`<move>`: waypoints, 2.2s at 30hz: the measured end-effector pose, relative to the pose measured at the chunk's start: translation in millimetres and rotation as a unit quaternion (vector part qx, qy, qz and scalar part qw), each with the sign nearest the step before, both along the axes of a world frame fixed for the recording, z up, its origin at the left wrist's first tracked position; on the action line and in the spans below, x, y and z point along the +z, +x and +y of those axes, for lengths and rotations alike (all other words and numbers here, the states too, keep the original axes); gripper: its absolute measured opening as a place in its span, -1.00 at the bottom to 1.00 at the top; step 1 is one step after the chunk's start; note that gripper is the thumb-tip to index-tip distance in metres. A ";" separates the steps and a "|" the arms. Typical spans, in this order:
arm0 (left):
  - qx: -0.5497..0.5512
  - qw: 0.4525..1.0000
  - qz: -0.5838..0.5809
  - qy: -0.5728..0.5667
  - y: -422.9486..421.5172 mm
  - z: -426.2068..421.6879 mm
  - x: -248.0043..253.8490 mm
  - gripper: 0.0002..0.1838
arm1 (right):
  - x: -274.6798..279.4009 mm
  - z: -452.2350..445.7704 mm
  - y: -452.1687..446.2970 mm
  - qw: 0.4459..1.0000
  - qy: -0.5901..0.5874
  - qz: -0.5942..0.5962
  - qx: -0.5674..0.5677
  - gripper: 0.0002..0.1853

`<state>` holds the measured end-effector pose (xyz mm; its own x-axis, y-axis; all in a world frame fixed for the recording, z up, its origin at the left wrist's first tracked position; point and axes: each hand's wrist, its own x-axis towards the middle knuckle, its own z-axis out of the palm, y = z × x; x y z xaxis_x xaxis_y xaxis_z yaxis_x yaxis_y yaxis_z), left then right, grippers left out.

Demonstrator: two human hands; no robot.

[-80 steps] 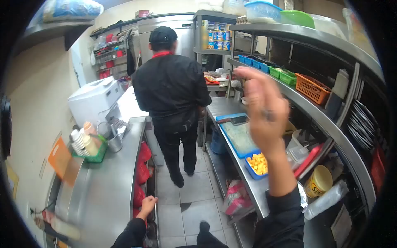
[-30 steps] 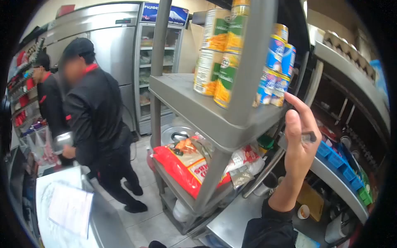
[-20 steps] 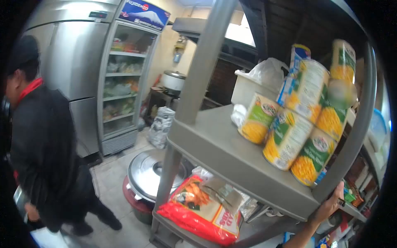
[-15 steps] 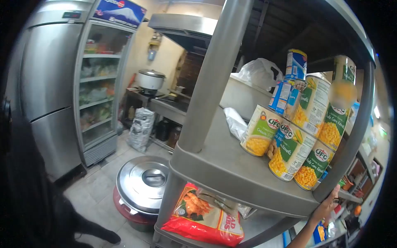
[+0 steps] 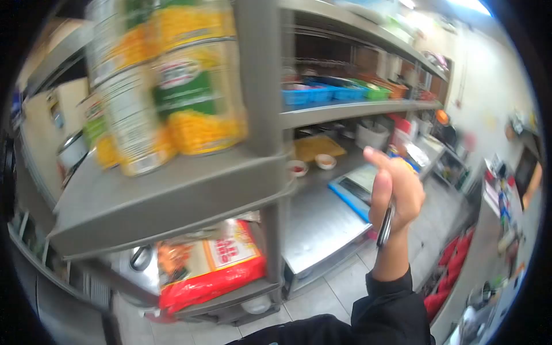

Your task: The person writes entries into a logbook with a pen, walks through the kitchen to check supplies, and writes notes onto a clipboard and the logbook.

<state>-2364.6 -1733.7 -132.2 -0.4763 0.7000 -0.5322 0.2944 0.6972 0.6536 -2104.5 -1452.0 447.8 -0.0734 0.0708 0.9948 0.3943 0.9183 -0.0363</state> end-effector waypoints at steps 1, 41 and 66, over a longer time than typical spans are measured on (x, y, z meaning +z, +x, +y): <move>-0.035 0.999 -0.003 -0.013 12.8 22.2 0.3 -0.48 | -17.2 19.1 31.8 0.998 0.053 0.030 0.022 -0.74; -0.574 0.540 -0.613 -0.066 1029.9 1126.2 349.4 0.02 | -264.0 670.1 883.4 0.800 -0.472 0.082 -0.360 -0.41; -0.903 0.314 -0.091 0.279 1665.5 1590.7 225.9 -0.72 | -324.1 1025.8 1425.6 0.598 -0.160 0.751 -0.230 -0.37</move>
